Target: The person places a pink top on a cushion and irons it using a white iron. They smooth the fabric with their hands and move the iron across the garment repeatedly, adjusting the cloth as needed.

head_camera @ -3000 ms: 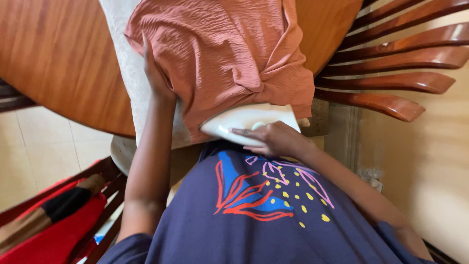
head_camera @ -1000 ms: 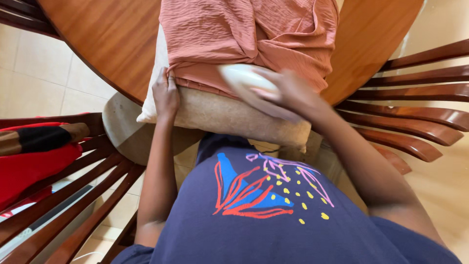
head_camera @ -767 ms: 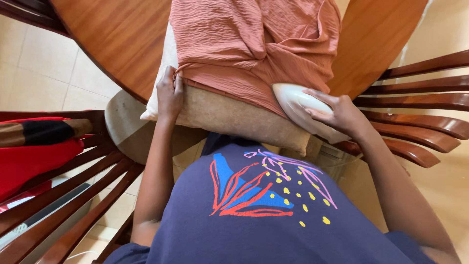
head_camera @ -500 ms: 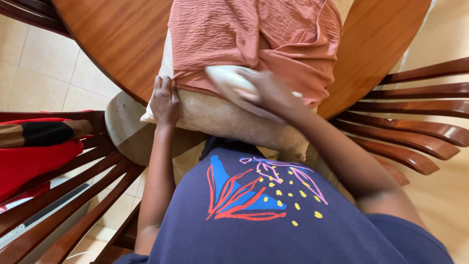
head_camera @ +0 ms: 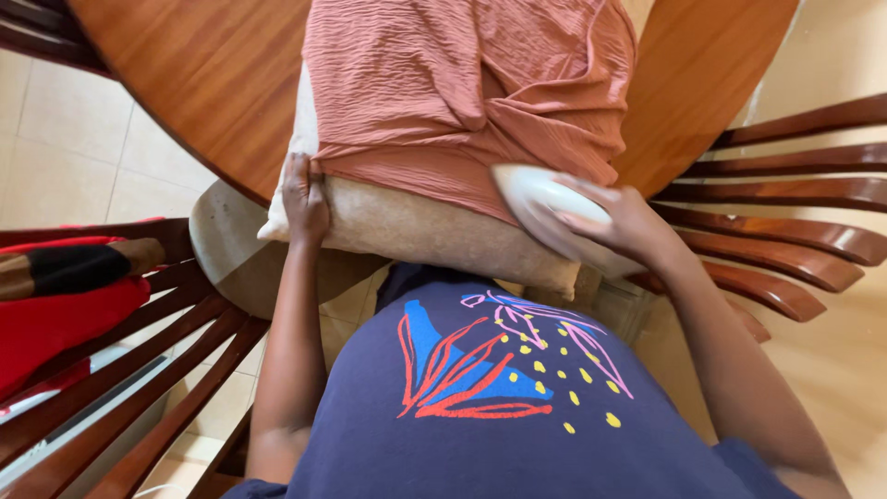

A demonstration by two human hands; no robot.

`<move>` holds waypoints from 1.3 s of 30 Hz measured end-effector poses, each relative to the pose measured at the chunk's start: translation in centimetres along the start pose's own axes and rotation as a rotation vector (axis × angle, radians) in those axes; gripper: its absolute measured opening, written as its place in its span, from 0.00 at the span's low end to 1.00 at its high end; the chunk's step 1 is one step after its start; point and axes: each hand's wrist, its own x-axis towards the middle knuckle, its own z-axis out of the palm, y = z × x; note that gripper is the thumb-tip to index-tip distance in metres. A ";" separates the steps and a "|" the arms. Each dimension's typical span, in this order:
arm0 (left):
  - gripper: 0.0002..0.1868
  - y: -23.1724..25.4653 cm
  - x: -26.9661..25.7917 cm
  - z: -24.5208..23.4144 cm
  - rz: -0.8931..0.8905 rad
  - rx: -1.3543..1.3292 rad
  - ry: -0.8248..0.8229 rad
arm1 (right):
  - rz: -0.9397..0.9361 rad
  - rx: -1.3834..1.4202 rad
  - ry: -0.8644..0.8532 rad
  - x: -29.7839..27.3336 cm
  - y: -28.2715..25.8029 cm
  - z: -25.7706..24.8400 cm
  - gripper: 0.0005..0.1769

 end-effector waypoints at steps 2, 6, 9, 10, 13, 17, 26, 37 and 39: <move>0.14 -0.3 0.4 -0.2 0.120 -0.074 0.007 | 0.075 0.041 -0.039 -1.0 1.4 -0.1 0.38; 0.12 -1.0 0.2 -0.2 -0.023 -0.252 -0.102 | 0.064 -0.187 -0.114 2.4 0.4 2.3 0.39; 0.09 -1.9 0.1 -0.4 -0.074 -0.333 -0.127 | -0.131 -0.218 -0.025 9.2 -4.2 5.9 0.38; 0.09 -2.2 0.2 -0.4 -0.034 -0.331 -0.124 | -0.307 -0.176 0.088 11.5 -6.1 7.1 0.36; 0.09 -3.1 -0.1 -0.7 -0.118 -0.372 -0.103 | -0.409 -0.109 0.123 17.4 -11.7 10.1 0.32; 0.06 -3.8 0.0 -0.9 0.043 -0.275 -0.084 | -0.343 -0.097 0.054 19.1 -13.4 10.2 0.30; 0.10 -3.1 0.5 -1.0 0.099 -0.163 -0.048 | 0.246 -0.254 -0.172 4.6 -4.1 3.9 0.37; 0.14 8.2 -2.7 4.5 0.752 0.224 -0.030 | 0.215 0.409 0.415 -11.3 3.8 5.6 0.35; 0.20 11.3 -3.1 8.3 1.154 0.283 -0.320 | 0.521 0.613 0.480 -12.8 3.0 4.8 0.37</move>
